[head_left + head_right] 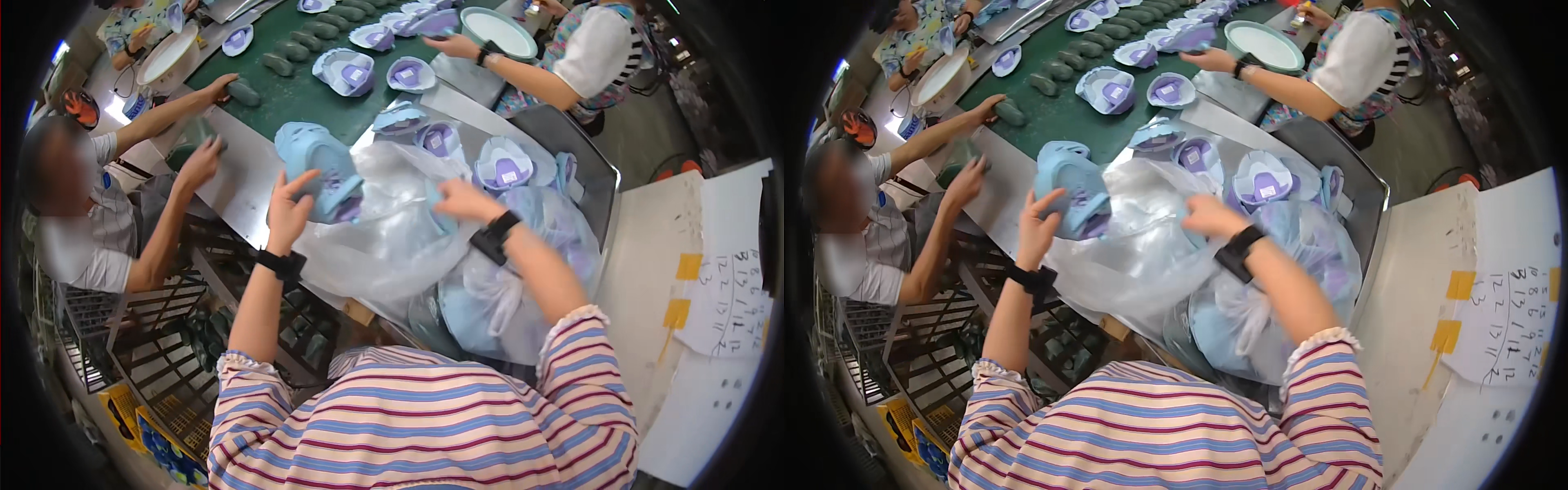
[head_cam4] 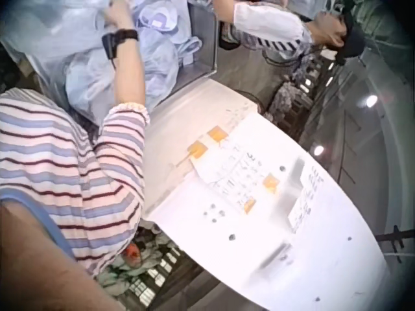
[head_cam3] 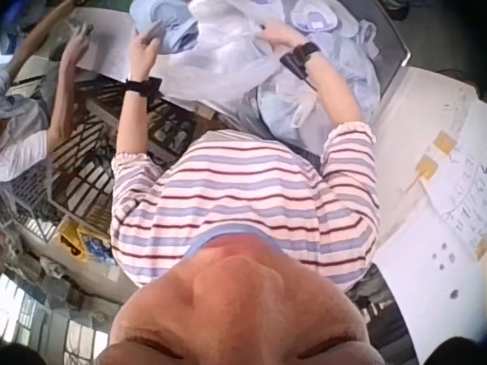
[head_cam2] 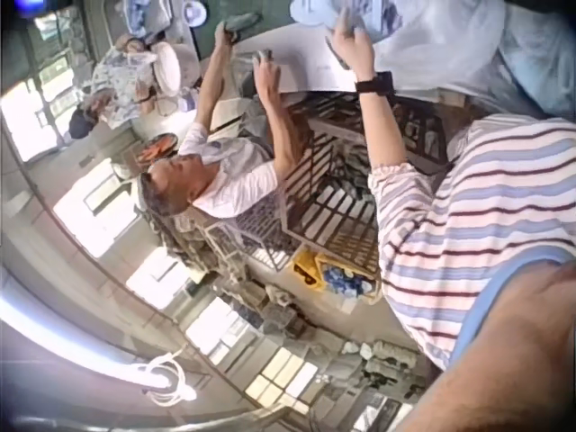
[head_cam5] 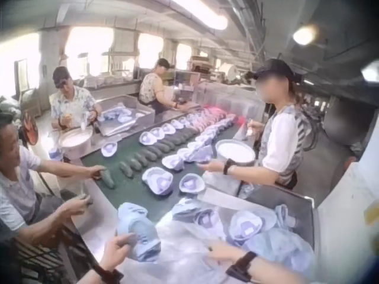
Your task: The person repeatedly picks up light blue and purple slippers from a conveyor belt and places them into a large clear plastic bag. The person handles the slippers one at a time, folding them slightly to fit them into the bag. Other workers are visible in the background performing similar tasks.
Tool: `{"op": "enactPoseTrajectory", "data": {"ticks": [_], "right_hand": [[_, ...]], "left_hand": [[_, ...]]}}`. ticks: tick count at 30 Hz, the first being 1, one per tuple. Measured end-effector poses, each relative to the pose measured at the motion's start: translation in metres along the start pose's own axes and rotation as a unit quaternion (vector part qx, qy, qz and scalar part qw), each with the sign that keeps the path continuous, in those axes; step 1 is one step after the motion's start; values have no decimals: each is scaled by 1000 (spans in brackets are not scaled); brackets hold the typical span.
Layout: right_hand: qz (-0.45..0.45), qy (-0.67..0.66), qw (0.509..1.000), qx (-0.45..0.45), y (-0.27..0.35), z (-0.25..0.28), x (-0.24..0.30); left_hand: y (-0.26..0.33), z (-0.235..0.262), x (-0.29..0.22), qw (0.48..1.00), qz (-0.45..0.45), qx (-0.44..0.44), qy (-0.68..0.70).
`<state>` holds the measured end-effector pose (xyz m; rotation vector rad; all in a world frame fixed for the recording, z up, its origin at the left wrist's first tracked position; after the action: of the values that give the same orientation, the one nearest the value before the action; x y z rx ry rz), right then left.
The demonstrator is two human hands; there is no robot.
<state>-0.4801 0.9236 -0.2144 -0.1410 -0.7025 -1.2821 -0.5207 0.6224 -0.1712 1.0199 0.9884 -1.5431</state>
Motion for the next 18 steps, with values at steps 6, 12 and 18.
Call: {"op": "enactPoseTrajectory", "data": {"ticks": [6,12,18], "right_hand": [[95,-577,808,-73,52,84,14],[163,-591,790,-9,50,73,45],[206,-542,812,69,55,42,65]], "left_hand": [[-6,0,-39,999,-47,-5,-20],[-15,-19,-71,992,-95,62,-58],[17,-53,-78,973,-76,210,-58]]}}
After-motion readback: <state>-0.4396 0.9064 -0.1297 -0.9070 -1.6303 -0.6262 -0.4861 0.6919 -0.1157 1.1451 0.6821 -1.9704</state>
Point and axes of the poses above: each hand's wrist, its own y-axis away from the middle knuckle, its own z-axis out of the back of the hand, x = y × z, the point moved 8 cm from there along -y, towards the middle knuckle, and after that the axes turned 9 degrees about z, right-handed, at the moved point
